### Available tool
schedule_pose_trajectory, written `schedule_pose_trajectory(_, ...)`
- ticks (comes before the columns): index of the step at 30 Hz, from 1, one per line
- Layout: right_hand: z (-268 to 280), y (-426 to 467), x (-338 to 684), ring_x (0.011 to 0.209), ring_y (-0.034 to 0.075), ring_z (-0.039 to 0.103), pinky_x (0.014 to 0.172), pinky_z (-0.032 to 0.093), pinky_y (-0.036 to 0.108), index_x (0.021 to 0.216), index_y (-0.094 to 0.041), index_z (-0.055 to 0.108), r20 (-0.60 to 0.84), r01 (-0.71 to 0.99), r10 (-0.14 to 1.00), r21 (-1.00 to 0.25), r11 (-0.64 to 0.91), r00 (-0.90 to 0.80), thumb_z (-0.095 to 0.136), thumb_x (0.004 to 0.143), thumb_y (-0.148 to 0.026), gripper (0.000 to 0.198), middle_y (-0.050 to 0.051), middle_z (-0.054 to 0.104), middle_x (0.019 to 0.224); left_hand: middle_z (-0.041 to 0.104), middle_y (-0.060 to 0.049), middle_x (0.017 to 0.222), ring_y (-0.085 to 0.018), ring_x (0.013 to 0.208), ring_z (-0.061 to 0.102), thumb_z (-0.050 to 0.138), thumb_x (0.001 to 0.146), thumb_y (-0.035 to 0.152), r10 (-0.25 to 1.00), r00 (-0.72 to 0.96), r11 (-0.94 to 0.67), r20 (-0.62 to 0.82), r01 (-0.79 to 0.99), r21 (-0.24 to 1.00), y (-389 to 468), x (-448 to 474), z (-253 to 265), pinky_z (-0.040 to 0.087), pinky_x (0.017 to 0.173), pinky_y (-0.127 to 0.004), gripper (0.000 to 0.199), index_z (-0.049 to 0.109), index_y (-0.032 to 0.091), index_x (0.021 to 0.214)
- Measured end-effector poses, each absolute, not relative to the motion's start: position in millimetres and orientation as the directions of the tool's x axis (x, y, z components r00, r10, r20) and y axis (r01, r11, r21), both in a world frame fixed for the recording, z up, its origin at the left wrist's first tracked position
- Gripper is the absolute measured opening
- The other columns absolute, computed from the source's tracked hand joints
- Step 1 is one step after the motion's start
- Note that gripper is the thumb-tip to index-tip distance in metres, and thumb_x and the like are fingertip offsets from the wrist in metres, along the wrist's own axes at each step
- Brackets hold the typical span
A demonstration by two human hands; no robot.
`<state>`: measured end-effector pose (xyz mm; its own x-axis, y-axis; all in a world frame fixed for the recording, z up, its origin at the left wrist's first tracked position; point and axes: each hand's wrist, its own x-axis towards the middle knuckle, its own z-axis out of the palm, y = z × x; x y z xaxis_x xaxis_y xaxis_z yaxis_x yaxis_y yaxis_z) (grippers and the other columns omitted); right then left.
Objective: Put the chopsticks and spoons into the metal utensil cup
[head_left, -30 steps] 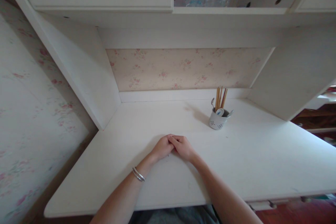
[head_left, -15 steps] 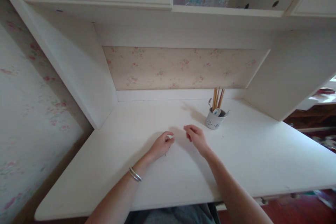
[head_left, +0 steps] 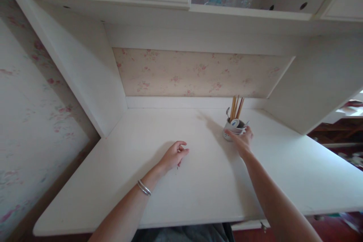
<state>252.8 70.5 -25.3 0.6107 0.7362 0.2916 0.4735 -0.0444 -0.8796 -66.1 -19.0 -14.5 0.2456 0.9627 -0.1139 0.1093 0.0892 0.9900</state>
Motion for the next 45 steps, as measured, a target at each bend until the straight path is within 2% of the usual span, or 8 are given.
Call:
schedule_pose_trajectory(9,-12.8,62.2,221.3,0.081,0.023,0.060,0.071,0.047,0.037,0.108,-0.016,0.054,0.272,0.402,0.896,-0.908,0.117,0.353,0.077,0.054,-0.040,0.064,0.009,0.065,0.096,0.051,-0.004,0.101,-0.012,0.075,0.058,0.071,0.072,0.037,0.972,0.222,0.116,-0.077,-0.166,0.979,-16.8,-73.7,-9.7,0.049,0.064,-0.025,0.050,0.051,0.022,0.116)
schedule_pose_trajectory(16,11.3,5.3,147.5,0.076,0.020,0.059,0.065,0.046,0.030,0.108,-0.018,0.057,0.102,0.362,0.982,-0.919,0.154,-0.160,0.076,0.060,-0.037,0.055,0.005,0.067,0.090,0.047,-0.007,0.133,-0.020,0.114,0.051,0.070,0.075,0.034,0.980,0.193,0.158,-0.052,-0.589,0.793,-13.0,-79.6,0.7,0.044,0.093,-0.035,0.052,0.050,0.029,0.123)
schedule_pose_trajectory(21,27.7,-22.9,94.8,0.083,0.021,0.059,0.069,0.045,0.030,0.105,-0.016,0.060,-0.067,0.246,0.884,-0.968,0.055,-0.462,0.074,0.064,-0.035,0.048,0.004,0.067,0.093,0.064,-0.007,0.108,-0.021,0.095,0.062,0.063,0.078,0.047,0.958,0.280,0.257,-0.068,-0.726,0.638,-15.6,-84.4,11.3,0.047,0.085,-0.035,0.041,0.060,0.022,0.110)
schedule_pose_trajectory(24,29.0,-30.5,75.0,0.083,0.019,0.060,0.071,0.046,0.029,0.103,-0.013,0.060,-0.156,0.034,0.809,-0.985,-0.166,-0.567,0.071,0.069,-0.039,0.044,0.007,0.067,0.094,0.066,-0.008,0.103,-0.023,0.090,0.064,0.060,0.077,0.054,0.922,0.352,0.380,-0.159,-0.751,0.540,-19.0,-87.4,18.7,0.050,0.081,-0.037,0.045,0.061,0.020,0.106)
schedule_pose_trajectory(31,22.3,-41.6,64.9,0.072,0.022,0.067,0.063,0.050,0.032,0.116,-0.008,0.049,-0.234,-0.261,0.514,-0.649,-0.714,-0.825,0.042,0.079,-0.070,0.072,0.013,0.067,0.091,0.066,-0.008,0.096,-0.021,0.082,0.065,0.058,0.078,0.051,0.973,0.105,0.206,-0.206,-0.798,0.566,-23.1,-91.3,27.4,0.053,0.074,-0.037,0.038,0.059,0.018,0.097)
schedule_pose_trajectory(36,12.5,-48.4,75.2,0.073,0.024,0.069,0.062,0.050,0.030,0.113,-0.008,0.049,-0.183,-0.283,0.459,-0.576,-0.767,-0.870,0.038,0.079,-0.073,0.075,0.015,0.068,0.093,0.063,-0.003,0.083,-0.014,0.071,0.062,0.057,0.080,0.043,0.976,-0.036,0.097,-0.214,-0.811,0.577,-17.1,-96.0,24.9,0.053,0.069,-0.031,0.025,0.056,0.020,0.089)
schedule_pose_trajectory(42,3.6,-55.1,90.3,0.072,0.025,0.068,0.063,0.049,0.033,0.117,-0.004,0.048,-0.209,-0.277,0.486,-0.608,-0.744,-0.849,0.044,0.078,-0.070,0.076,0.018,0.067,0.094,0.048,0.001,0.060,-0.006,0.049,0.048,0.055,0.082,0.033,0.962,0.070,0.173,-0.265,-0.905,0.389,-4.6,-116.3,17.8,0.045,0.047,-0.018,0.020,0.052,0.015,0.075)
schedule_pose_trajectory(45,2.0,-56.9,93.5,0.073,0.025,0.068,0.066,0.049,0.036,0.119,-0.005,0.047,-0.213,-0.297,0.514,-0.612,-0.733,-0.831,0.049,0.079,-0.065,0.072,0.020,0.067,0.095,0.037,0.005,0.053,-0.004,0.041,0.038,0.053,0.083,0.029,0.951,-0.035,0.140,-0.309,-0.839,0.526,7.3,-127.9,16.8,0.037,0.039,-0.015,0.020,0.049,0.015,0.069)
